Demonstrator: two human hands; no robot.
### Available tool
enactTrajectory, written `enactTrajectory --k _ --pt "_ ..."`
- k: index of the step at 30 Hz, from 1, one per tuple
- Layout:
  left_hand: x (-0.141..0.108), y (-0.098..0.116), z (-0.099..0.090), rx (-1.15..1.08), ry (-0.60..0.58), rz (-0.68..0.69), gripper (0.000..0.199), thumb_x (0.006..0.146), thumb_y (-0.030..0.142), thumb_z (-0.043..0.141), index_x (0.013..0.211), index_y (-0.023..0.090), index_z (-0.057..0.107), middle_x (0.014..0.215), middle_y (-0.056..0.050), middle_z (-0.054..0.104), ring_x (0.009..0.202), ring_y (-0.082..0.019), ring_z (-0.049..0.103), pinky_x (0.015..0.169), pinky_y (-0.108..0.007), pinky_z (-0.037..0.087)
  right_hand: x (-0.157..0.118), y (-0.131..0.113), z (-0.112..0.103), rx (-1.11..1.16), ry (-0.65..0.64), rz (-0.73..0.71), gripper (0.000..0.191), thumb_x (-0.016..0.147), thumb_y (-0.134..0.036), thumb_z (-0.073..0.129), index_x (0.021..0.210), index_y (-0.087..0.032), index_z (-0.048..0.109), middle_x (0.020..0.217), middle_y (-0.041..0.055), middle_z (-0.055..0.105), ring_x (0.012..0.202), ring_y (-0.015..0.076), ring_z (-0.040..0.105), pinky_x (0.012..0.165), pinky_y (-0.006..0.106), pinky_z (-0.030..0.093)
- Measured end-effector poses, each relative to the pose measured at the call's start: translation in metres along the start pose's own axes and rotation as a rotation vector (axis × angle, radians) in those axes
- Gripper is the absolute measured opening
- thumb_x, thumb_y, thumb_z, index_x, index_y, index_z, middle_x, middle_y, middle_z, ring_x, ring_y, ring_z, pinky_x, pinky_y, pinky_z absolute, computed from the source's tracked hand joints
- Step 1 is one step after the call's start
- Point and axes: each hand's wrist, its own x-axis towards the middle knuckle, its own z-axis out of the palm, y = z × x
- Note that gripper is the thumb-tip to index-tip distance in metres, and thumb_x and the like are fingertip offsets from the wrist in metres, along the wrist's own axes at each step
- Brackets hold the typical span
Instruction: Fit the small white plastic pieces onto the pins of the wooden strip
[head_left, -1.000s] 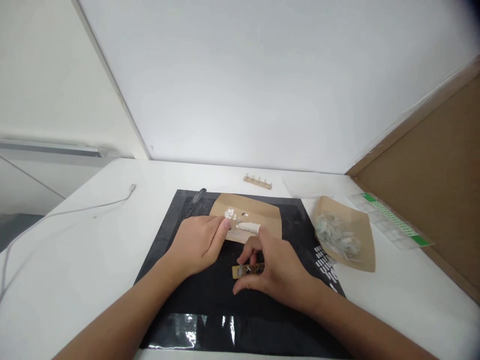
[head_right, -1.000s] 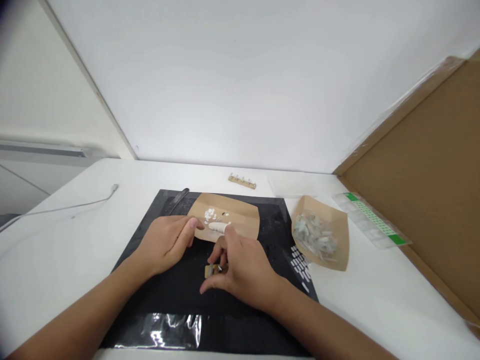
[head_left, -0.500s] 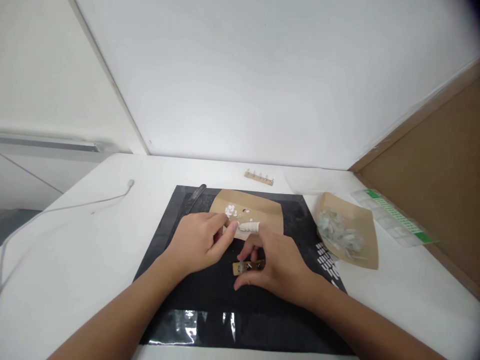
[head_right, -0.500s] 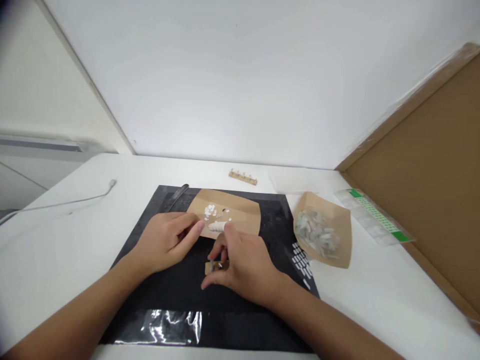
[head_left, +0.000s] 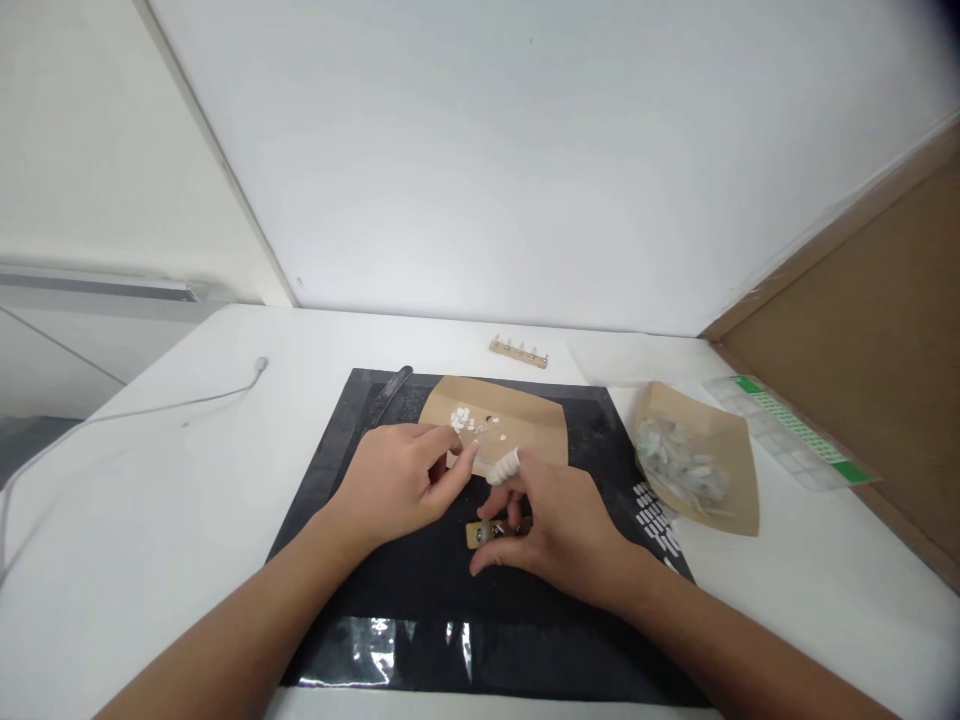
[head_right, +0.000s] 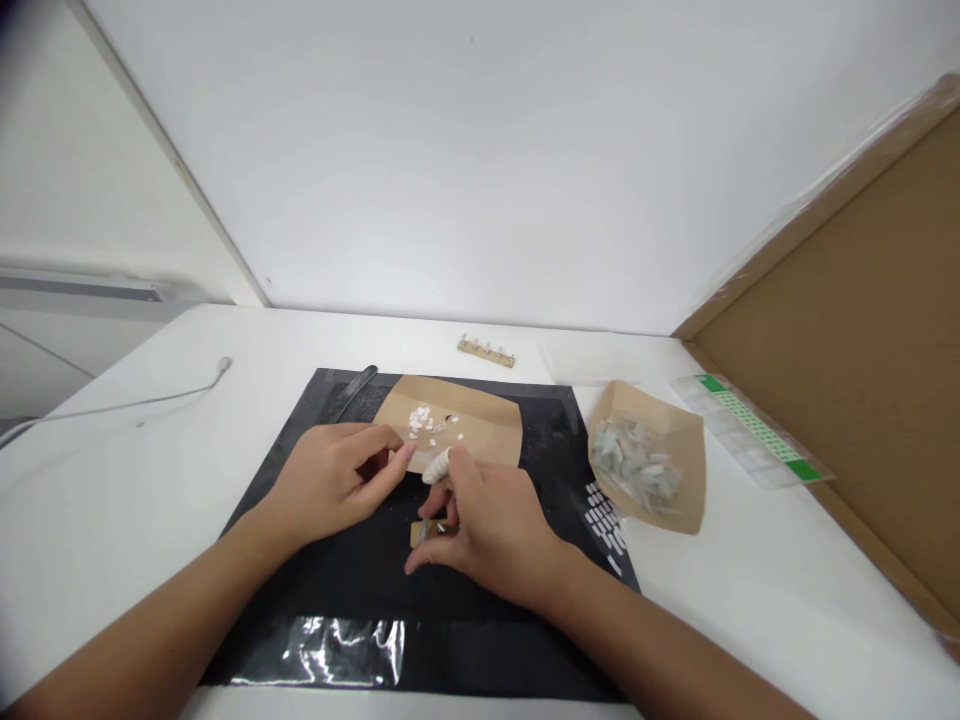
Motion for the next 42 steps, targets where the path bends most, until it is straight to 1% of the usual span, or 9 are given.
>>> enactTrajectory --k 4,10,19,26,29,33,37,40,42 --pt "0.0 -0.001 0.001 0.018 -0.011 -0.005 0.039 0.103 0.034 0.052 0.069 0.017 0.061 0.057 0.002 0.058 0.051 -0.011 0.05 0.053 -0.026 0.03 0.0 0.001 0.001 0.013 0.002 -0.019 0.065 0.056 -0.051 0.102 0.091 -0.023 0.056 0.083 -0.0056 0.081 0.064 0.016 0.072 0.06 0.028 0.044" --pt "-0.001 -0.002 0.002 0.039 0.007 0.013 0.039 0.103 0.031 0.051 0.066 0.018 0.056 0.056 0.003 0.055 0.05 -0.011 0.047 0.052 -0.028 0.027 0.001 0.002 0.002 0.022 -0.001 -0.027 0.067 0.055 -0.053 0.102 0.088 -0.024 0.052 0.079 -0.0058 0.08 0.059 0.0157 0.071 0.058 0.028 0.043" --pt "-0.001 -0.002 0.003 0.028 0.046 0.035 0.038 0.101 0.028 0.052 0.065 0.018 0.054 0.055 0.003 0.055 0.049 -0.01 0.046 0.053 -0.028 0.029 0.0 0.003 0.002 -0.034 -0.024 -0.047 0.067 0.057 -0.051 0.102 0.087 -0.024 0.049 0.081 -0.0064 0.08 0.058 0.0149 0.069 0.059 0.027 0.042" --pt "-0.001 -0.002 0.003 0.025 0.042 0.04 0.036 0.101 0.027 0.053 0.067 0.018 0.057 0.056 0.003 0.056 0.05 -0.011 0.049 0.053 -0.028 0.031 -0.001 0.002 0.001 -0.122 -0.014 -0.129 0.064 0.059 -0.054 0.1 0.09 -0.023 0.054 0.077 -0.0053 0.076 0.063 0.0166 0.069 0.061 0.027 0.041" --pt "-0.001 -0.002 0.003 0.027 0.04 0.041 0.037 0.101 0.028 0.052 0.066 0.018 0.056 0.056 0.003 0.056 0.05 -0.011 0.049 0.053 -0.028 0.031 0.0 0.005 -0.002 -0.156 -0.016 -0.194 0.063 0.061 -0.061 0.097 0.094 -0.023 0.059 0.078 -0.0042 0.073 0.065 0.0169 0.068 0.063 0.027 0.042" --pt "0.0 -0.001 0.002 0.026 0.045 0.042 0.038 0.102 0.028 0.052 0.065 0.018 0.055 0.055 0.002 0.055 0.05 -0.011 0.048 0.053 -0.028 0.031 0.001 0.01 -0.009 -0.171 -0.032 -0.399 0.064 0.073 -0.074 0.083 0.101 -0.022 0.06 0.086 0.0 0.073 0.071 0.0187 0.068 0.066 0.03 0.045" --pt "0.001 -0.002 0.002 0.025 0.049 0.038 0.038 0.102 0.028 0.051 0.066 0.018 0.056 0.055 0.002 0.055 0.05 -0.011 0.049 0.052 -0.028 0.031 0.001 0.008 -0.014 -0.204 -0.022 -0.591 0.045 0.093 -0.064 0.07 0.102 -0.021 0.059 0.088 0.0024 0.072 0.077 0.0192 0.066 0.067 0.031 0.044" --pt "0.0 -0.003 0.003 0.022 0.048 0.036 0.037 0.102 0.028 0.052 0.066 0.018 0.057 0.056 0.002 0.055 0.051 -0.011 0.049 0.053 -0.028 0.031 0.002 0.007 -0.016 -0.17 0.004 -0.657 0.039 0.094 -0.058 0.071 0.094 -0.021 0.059 0.083 0.001 0.069 0.071 0.0166 0.063 0.064 0.029 0.042" --pt "-0.001 -0.003 0.003 0.017 0.043 0.044 0.037 0.102 0.027 0.052 0.066 0.018 0.056 0.056 0.002 0.054 0.05 -0.011 0.049 0.053 -0.028 0.031 0.003 0.009 -0.018 -0.142 0.065 -0.671 0.034 0.096 -0.052 0.072 0.088 -0.021 0.06 0.073 -0.0011 0.066 0.064 0.0148 0.059 0.061 0.028 0.041"
